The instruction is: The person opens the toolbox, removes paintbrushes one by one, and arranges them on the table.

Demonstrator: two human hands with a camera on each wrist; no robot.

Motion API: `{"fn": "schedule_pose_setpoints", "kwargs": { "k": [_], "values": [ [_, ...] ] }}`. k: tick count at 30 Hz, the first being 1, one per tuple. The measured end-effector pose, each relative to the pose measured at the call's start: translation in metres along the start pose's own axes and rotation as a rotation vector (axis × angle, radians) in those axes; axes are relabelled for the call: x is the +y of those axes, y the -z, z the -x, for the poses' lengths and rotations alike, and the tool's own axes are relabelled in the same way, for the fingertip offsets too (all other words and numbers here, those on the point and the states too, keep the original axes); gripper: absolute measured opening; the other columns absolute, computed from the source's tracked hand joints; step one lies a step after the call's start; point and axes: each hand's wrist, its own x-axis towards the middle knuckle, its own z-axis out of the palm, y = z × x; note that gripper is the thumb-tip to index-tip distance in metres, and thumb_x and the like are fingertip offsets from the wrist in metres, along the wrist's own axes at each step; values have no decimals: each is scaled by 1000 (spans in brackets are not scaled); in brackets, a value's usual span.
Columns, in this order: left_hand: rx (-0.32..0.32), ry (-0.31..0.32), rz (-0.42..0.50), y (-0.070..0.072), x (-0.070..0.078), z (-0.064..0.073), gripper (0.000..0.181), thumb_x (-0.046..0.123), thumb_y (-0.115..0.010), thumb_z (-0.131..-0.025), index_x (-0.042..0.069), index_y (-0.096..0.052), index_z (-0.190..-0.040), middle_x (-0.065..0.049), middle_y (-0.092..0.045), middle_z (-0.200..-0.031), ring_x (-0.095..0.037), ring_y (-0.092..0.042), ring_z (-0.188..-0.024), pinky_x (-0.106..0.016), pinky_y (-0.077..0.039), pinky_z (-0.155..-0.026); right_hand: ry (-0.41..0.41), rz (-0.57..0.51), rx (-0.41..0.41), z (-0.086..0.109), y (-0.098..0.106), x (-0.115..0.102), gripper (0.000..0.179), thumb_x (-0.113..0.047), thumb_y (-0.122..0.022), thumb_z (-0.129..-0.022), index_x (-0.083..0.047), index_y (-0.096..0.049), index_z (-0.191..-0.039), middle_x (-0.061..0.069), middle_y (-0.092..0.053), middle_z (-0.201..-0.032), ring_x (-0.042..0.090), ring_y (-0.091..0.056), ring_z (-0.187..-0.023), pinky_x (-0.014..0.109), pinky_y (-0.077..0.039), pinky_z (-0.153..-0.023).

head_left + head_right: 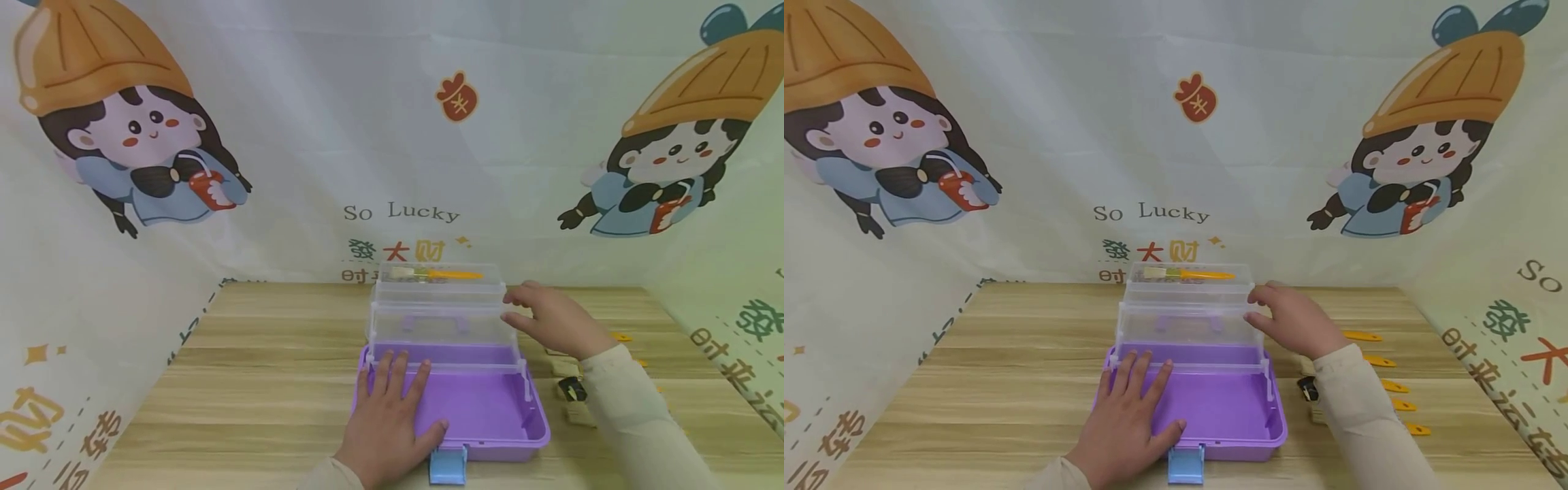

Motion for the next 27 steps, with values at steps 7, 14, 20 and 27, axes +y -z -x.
{"fn": "schedule_pose_setpoints", "kwargs": {
  "k": [7, 14, 20, 27],
  "values": [
    [35, -11, -1, -1, -1, 0, 79, 69, -42, -92, 18, -40, -153, -18, -36, -153, -39, -27, -143, -64, -23, -110, 4, -19, 6, -38, -8, -9, 26, -24, -65, -96, -5, -67, -115, 7, -65, -106, 28, -61, -100, 50, -50, -87],
    [46, -21, 1, -1, -1, 0, 79, 69, -40, -93, 17, -42, -152, -19, -38, -152, -40, -29, -142, -65, -24, -109, 24, 15, -2, -66, -20, -8, 27, -23, -66, -95, -3, -67, -114, 10, -65, -106, 29, -62, -100, 49, -50, -88],
    [43, -17, 4, 0, -2, 1, 79, 69, -41, -92, 18, -41, -153, -18, -37, -152, -39, -28, -142, -65, -23, -110, 25, 2, -16, -86, -26, -18, 29, -24, -67, -95, -3, -68, -115, 12, -66, -110, 30, -63, -102, 49, -49, -90],
    [19, -6, 2, 0, -1, 1, 80, 70, -40, -92, 19, -38, -154, -18, -35, -154, -39, -25, -144, -64, -21, -111, -10, -26, -31, -104, -37, -22, 31, -24, -65, -95, -2, -67, -117, 14, -66, -115, 32, -62, -107, 49, -48, -94]
  ]
}}
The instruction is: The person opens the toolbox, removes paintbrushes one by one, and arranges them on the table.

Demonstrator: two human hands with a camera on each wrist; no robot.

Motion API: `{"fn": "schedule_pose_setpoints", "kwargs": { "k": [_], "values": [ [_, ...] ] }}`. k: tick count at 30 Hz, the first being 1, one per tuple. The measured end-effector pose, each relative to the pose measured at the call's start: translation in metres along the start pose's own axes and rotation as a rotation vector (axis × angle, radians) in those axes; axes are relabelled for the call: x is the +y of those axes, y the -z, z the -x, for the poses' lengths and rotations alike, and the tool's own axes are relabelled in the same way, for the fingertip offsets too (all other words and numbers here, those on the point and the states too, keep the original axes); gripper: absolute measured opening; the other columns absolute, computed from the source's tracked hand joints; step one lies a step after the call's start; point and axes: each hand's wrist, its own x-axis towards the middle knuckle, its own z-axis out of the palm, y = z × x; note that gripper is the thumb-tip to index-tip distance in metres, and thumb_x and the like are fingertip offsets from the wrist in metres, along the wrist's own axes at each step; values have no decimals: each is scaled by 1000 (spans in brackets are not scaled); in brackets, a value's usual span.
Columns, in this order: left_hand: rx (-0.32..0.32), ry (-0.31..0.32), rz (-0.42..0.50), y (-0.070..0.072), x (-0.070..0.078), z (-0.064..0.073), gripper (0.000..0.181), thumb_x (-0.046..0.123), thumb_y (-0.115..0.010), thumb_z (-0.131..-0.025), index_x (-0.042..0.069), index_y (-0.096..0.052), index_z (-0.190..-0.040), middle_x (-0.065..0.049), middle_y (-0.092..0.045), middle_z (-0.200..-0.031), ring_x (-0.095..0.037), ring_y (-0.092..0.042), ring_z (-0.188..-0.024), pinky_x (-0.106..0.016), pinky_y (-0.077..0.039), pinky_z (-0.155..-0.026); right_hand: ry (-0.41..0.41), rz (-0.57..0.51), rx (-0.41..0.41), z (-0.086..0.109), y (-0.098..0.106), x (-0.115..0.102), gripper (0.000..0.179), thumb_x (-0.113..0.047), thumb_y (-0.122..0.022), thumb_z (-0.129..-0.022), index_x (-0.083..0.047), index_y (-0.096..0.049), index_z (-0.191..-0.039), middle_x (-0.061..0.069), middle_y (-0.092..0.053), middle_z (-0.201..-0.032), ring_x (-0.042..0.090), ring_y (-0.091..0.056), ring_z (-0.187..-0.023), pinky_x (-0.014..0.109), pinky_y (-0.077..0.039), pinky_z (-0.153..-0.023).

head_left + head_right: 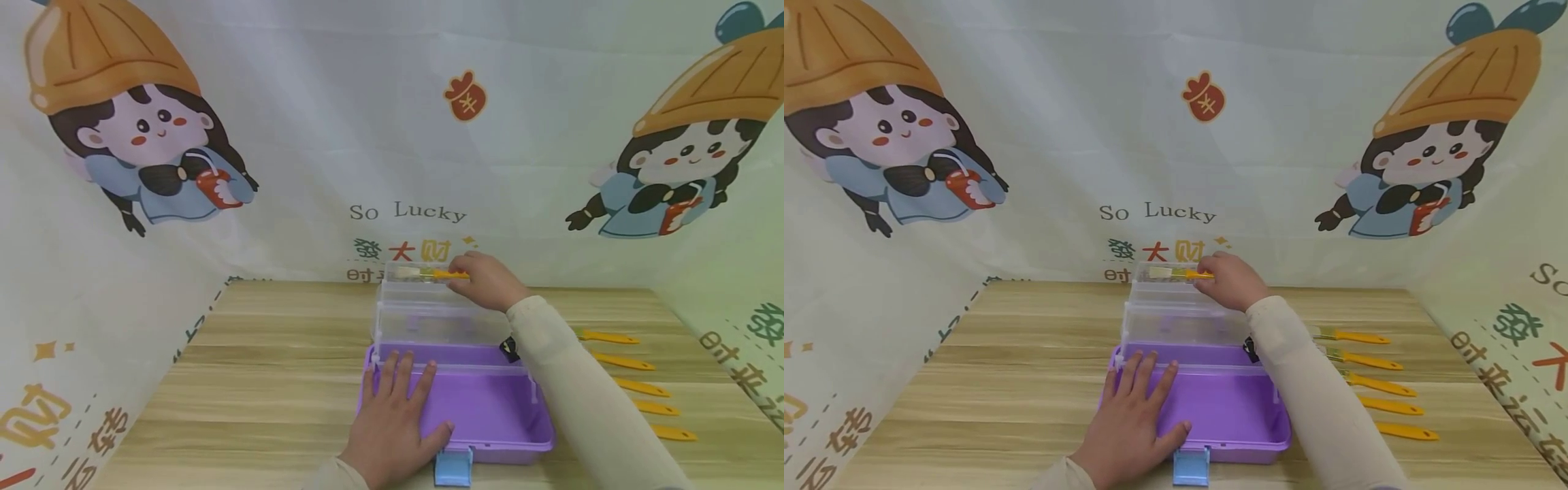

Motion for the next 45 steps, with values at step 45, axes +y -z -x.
{"fn": "schedule_pose_setpoints", "kwargs": {
  "k": [45],
  "values": [
    [-32, 2, -9, 1, -1, 0, 81, 71, -36, -93, 19, -35, -156, -17, -34, -155, -38, -24, -145, -63, -20, -112, -168, -36, -251, -44, -6, 4, 32, -16, -60, -99, -3, -65, -128, 18, -63, -127, 34, -58, -118, 48, -46, -100]
  ]
}}
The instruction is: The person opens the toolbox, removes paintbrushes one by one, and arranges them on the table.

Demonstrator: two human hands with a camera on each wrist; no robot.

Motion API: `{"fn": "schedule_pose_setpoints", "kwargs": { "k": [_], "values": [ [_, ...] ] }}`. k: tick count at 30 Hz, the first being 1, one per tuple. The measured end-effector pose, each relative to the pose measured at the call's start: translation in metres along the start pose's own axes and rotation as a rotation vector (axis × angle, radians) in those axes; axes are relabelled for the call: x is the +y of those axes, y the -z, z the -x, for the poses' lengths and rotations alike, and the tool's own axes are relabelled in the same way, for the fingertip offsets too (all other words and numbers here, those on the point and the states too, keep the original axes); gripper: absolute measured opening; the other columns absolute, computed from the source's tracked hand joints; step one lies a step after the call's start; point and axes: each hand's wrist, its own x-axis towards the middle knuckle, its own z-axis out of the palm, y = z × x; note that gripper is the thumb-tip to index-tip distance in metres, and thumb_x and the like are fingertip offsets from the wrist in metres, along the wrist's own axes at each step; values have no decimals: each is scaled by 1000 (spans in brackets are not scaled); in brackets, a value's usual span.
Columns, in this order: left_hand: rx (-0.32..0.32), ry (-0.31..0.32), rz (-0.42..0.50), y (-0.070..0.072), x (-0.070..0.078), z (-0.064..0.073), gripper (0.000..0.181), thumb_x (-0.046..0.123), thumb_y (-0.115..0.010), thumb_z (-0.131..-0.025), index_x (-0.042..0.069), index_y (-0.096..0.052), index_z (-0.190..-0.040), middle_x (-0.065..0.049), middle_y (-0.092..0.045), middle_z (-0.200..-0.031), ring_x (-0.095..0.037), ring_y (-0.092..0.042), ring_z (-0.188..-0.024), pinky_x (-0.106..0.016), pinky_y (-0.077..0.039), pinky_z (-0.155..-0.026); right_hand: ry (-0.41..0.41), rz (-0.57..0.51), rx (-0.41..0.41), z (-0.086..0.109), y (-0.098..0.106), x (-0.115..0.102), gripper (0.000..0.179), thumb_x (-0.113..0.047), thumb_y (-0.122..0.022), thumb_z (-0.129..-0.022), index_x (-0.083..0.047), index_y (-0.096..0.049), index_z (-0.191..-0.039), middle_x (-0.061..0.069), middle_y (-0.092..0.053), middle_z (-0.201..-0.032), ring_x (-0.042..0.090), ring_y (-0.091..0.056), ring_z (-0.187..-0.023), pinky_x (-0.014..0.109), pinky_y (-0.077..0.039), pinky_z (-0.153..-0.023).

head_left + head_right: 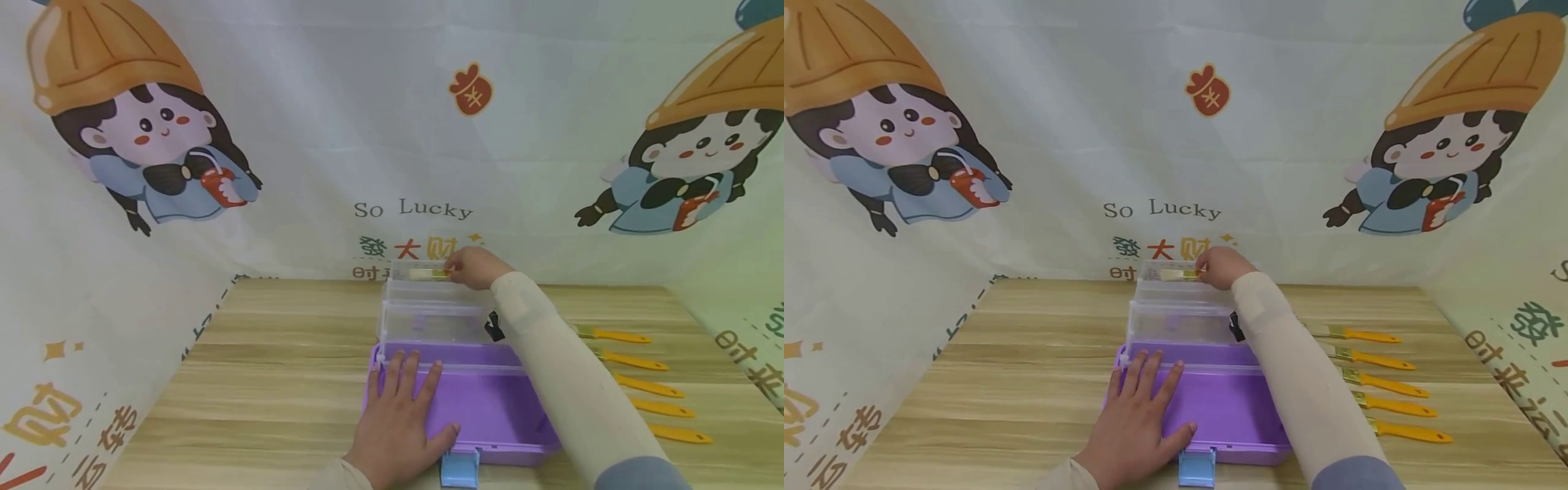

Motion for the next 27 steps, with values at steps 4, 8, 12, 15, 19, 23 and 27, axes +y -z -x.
{"fn": "schedule_pose_setpoints", "kwargs": {
  "k": [4, 8, 12, 15, 19, 23, 27],
  "values": [
    [8, 1, -7, 1, 0, 0, 81, 71, -37, -93, 19, -35, -156, -17, -35, -155, -38, -24, -145, -63, -20, -112, -13, -5, -8, -1, 2, 0, 32, -17, -61, -98, -4, -66, -127, 18, -63, -126, 34, -58, -116, 48, -47, -98],
    [12, -1, -5, 1, 0, 0, 81, 70, -37, -93, 19, -36, -155, -17, -36, -154, -38, -25, -144, -63, -20, -112, -39, -13, -6, -2, 3, 1, 31, -17, -63, -96, -5, -68, -124, 16, -65, -123, 32, -59, -112, 45, -49, -94],
    [12, 1, 0, 1, 1, 0, 81, 70, -38, -93, 19, -36, -155, -17, -36, -154, -38, -25, -144, -63, -21, -112, -45, -7, 2, -1, 3, 0, 27, -15, -64, -96, -5, -70, -120, 15, -66, -120, 30, -61, -108, 44, -50, -90],
    [12, 4, -1, 2, 1, 0, 81, 70, -38, -93, 19, -37, -155, -17, -37, -154, -38, -25, -144, -63, -20, -112, -46, -1, 6, -2, 4, -2, 27, -15, -64, -95, -4, -70, -120, 15, -66, -120, 30, -61, -107, 43, -50, -90],
    [15, 7, 1, 3, 0, 0, 80, 70, -40, -93, 19, -37, -155, -17, -37, -154, -38, -25, -144, -63, -20, -112, -65, 5, 10, -4, 4, -4, 28, -14, -66, -94, -3, -70, -119, 15, -65, -123, 30, -61, -107, 44, -50, -92],
    [20, 7, 5, 3, 1, 0, 80, 70, -41, -92, 19, -38, -155, -17, -37, -153, -38, -26, -144, -63, -21, -112, -65, 44, 13, -8, 4, -5, 28, -14, -69, -90, -3, -72, -115, 15, -67, -122, 31, -62, -108, 44, -49, -94],
    [24, 4, 0, 2, 1, 0, 80, 70, -40, -92, 19, -38, -154, -16, -38, -153, -38, -26, -144, -63, -21, -112, -59, 80, 6, -10, 4, -5, 27, -14, -70, -89, -4, -73, -113, 13, -69, -120, 31, -62, -110, 45, -48, -97]
  ]
}}
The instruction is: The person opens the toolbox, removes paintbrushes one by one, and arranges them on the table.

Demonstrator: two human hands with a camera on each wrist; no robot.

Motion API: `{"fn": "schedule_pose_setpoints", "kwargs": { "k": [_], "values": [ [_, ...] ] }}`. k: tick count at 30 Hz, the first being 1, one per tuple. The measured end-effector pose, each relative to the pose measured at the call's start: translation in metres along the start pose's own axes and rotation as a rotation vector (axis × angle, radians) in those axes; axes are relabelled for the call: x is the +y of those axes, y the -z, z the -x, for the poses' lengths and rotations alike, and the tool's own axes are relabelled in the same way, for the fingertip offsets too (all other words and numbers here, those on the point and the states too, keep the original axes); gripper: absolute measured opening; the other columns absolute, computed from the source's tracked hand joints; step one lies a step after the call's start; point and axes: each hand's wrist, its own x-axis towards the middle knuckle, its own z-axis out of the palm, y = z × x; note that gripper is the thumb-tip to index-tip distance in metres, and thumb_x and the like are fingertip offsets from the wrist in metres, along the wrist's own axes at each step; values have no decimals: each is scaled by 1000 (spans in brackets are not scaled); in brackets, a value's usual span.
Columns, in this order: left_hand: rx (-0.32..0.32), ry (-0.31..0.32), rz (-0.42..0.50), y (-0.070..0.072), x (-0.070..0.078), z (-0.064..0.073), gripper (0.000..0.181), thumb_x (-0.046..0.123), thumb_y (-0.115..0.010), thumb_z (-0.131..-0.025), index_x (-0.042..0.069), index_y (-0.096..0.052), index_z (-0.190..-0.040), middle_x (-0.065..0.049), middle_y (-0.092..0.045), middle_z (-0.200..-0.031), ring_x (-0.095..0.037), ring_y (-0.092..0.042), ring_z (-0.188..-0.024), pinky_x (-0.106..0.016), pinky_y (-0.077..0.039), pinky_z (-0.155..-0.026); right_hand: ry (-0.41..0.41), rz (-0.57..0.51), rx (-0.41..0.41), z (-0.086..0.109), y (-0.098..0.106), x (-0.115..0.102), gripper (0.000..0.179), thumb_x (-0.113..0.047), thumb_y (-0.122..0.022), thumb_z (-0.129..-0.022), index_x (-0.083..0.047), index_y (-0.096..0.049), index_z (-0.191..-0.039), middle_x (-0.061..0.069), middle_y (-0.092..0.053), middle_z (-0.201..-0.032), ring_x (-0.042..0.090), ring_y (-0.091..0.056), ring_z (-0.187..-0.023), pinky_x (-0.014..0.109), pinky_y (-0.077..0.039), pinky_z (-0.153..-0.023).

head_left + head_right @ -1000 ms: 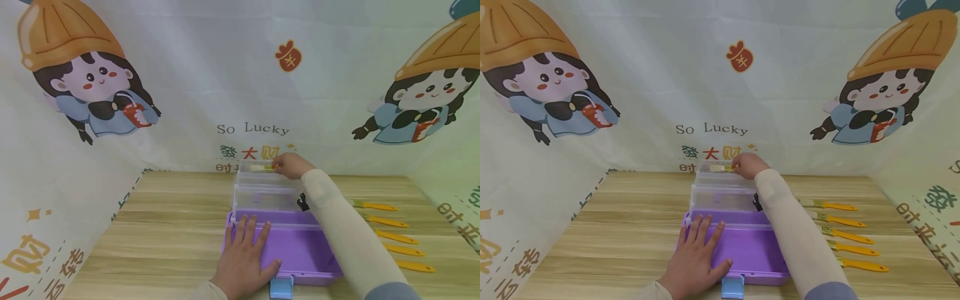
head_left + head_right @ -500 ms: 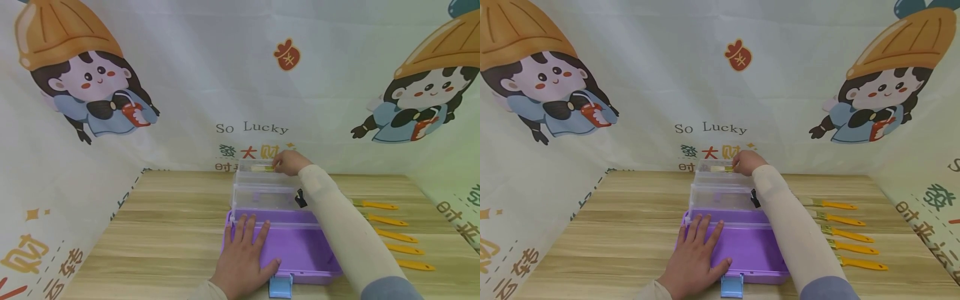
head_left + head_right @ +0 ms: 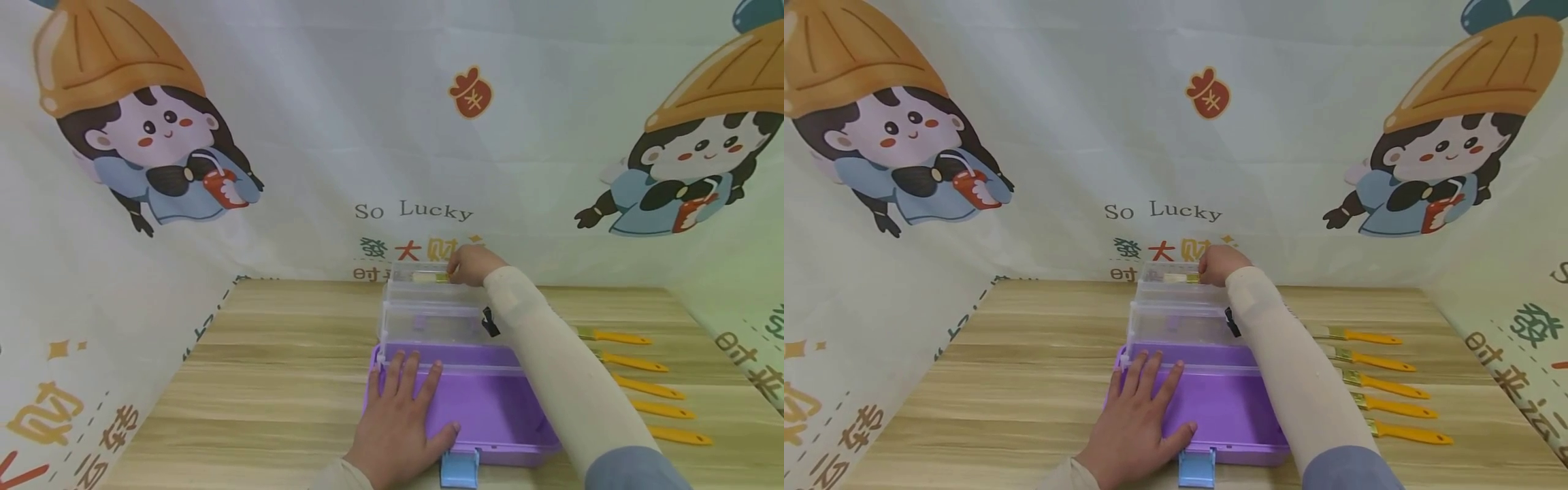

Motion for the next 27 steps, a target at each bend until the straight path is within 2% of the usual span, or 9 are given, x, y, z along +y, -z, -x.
{"fn": "schedule_pose_setpoints", "kwargs": {
  "k": [5, 10, 17, 19, 27],
  "values": [
    [-8, 8, 0, 0, 0, 0, 80, 70, -40, -92, 20, -37, -155, -16, -36, -154, -37, -25, -144, -63, -21, -112, 5, 22, -10, 1, 1, -2, 26, -16, -70, -91, -4, -73, -113, 13, -69, -120, 31, -62, -112, 45, -47, -98],
    [-20, 12, 5, 1, 0, 0, 80, 70, -40, -92, 20, -37, -155, -16, -36, -155, -37, -25, -145, -63, -21, -112, 45, 31, -11, 4, -1, 1, 26, -16, -65, -95, -2, -71, -116, 15, -67, -122, 33, -61, -113, 45, -48, -98],
    [-27, 14, 2, 1, 1, 0, 80, 70, -39, -93, 20, -37, -155, -16, -35, -155, -37, -25, -145, -63, -21, -112, 164, 58, 72, 7, -7, 9, 18, -15, -62, -97, -2, -72, -105, 10, -71, -98, 25, -65, -89, 42, -52, -86],
    [-24, 13, 0, 0, 0, 0, 80, 70, -40, -92, 20, -37, -155, -16, -36, -155, -37, -26, -145, -63, -21, -112, 186, 58, 97, 10, -9, 11, 16, -15, -62, -98, -3, -71, -103, 8, -71, -96, 24, -64, -88, 42, -52, -85],
    [-21, 7, -12, -2, 0, 0, 81, 71, -38, -92, 20, -36, -155, -17, -36, -154, -37, -26, -144, -63, -21, -112, 248, 9, 186, 21, -9, 16, 26, -11, -63, -97, 1, -67, -119, 15, -70, -113, 33, -63, -108, 47, -47, -98]
  ]
}}
